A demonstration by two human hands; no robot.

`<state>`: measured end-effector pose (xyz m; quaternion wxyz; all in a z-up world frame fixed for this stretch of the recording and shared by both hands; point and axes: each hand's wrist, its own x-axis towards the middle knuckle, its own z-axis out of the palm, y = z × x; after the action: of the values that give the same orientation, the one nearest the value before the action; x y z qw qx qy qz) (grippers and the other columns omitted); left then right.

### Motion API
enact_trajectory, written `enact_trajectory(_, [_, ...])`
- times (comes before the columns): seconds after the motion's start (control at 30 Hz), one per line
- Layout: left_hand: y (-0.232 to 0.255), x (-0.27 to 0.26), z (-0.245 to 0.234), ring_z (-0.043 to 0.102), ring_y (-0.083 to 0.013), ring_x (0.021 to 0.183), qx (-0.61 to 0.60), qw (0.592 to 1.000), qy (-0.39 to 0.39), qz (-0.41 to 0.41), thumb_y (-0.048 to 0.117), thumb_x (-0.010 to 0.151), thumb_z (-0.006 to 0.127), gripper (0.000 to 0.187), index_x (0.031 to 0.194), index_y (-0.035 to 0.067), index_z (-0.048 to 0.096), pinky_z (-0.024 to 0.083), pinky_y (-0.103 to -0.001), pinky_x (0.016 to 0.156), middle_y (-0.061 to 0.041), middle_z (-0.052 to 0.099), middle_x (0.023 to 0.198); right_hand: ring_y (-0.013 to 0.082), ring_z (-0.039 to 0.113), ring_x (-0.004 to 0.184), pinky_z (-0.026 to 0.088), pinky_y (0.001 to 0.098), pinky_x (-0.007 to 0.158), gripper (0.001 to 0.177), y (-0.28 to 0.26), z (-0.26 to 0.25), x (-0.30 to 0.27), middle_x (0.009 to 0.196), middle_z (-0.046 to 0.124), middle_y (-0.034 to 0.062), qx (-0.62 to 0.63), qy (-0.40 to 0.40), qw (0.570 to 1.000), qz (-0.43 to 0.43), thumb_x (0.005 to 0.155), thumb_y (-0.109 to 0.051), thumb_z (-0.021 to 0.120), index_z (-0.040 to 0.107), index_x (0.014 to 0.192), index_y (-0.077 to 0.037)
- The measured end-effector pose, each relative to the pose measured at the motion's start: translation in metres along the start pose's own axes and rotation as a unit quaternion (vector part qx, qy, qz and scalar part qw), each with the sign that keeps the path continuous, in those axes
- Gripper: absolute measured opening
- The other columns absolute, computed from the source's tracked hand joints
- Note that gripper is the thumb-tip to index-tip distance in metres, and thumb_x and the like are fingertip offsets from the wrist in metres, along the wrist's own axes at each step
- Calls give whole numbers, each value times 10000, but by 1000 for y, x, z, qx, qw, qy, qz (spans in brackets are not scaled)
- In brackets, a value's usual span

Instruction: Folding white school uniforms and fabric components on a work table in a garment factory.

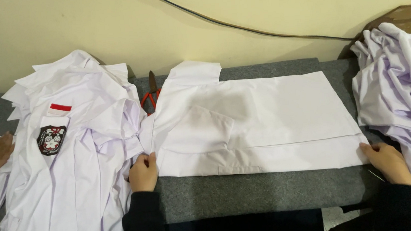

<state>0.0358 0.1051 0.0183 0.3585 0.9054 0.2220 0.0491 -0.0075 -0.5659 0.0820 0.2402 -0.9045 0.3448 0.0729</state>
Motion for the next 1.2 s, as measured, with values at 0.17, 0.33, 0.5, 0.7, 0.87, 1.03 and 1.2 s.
enact_trajectory(0.17, [1,-7,-5,678,-346,871,-35,999,31,27,425,1055,487,423,917,60,648,484,-446,828,-122,736,863,482,599,1234,460,547,1033,586,7,-1,-3,1344,657,307,17,10,1000,-3,1078,-441,494,607,1406,31])
enact_trajectory(0.33, [-6,-14,-19,686,-371,888,-14,998,27,51,412,1022,538,407,855,55,638,481,-459,836,-152,736,872,503,662,1153,492,545,957,562,14,-4,-13,1240,738,303,-49,64,997,-22,1074,-467,507,655,1350,-1])
enact_trajectory(0.5, [-10,-30,-39,706,-376,961,62,997,-53,5,476,1022,469,454,983,76,681,501,-456,878,-144,771,968,389,742,823,558,445,794,541,50,-5,4,980,813,202,-118,18,993,-10,1041,-518,514,729,1227,-58])
enact_trajectory(0.7, [4,-37,-54,758,-306,902,185,971,-140,-55,551,1011,425,479,1091,139,656,542,-445,887,-100,773,928,443,734,1135,535,504,954,637,13,-15,-30,1214,791,224,-150,15,989,3,957,-629,521,681,1236,-80])
enact_trajectory(0.87, [60,-29,-40,703,-363,1003,241,960,75,118,472,993,519,396,1182,156,664,571,-531,780,-98,726,1110,483,636,1183,514,613,928,657,-70,10,-32,1352,642,224,-140,159,959,-186,954,-527,563,551,1418,-62])
enact_trajectory(1.03, [149,18,46,544,-307,1385,177,887,34,425,375,1017,567,403,1342,148,635,466,-504,1080,-90,628,1408,450,374,1471,315,645,1167,671,-236,92,-79,1559,428,276,-6,-29,832,-554,1012,-408,563,379,1573,-89])
enact_trajectory(1.2, [150,60,78,112,-302,1603,276,909,-133,282,535,1061,386,663,1621,197,280,90,-591,1270,-58,163,1740,339,149,1586,114,640,1243,719,-280,153,-35,1716,199,150,-174,-142,792,-568,1063,-545,375,228,1649,-156])
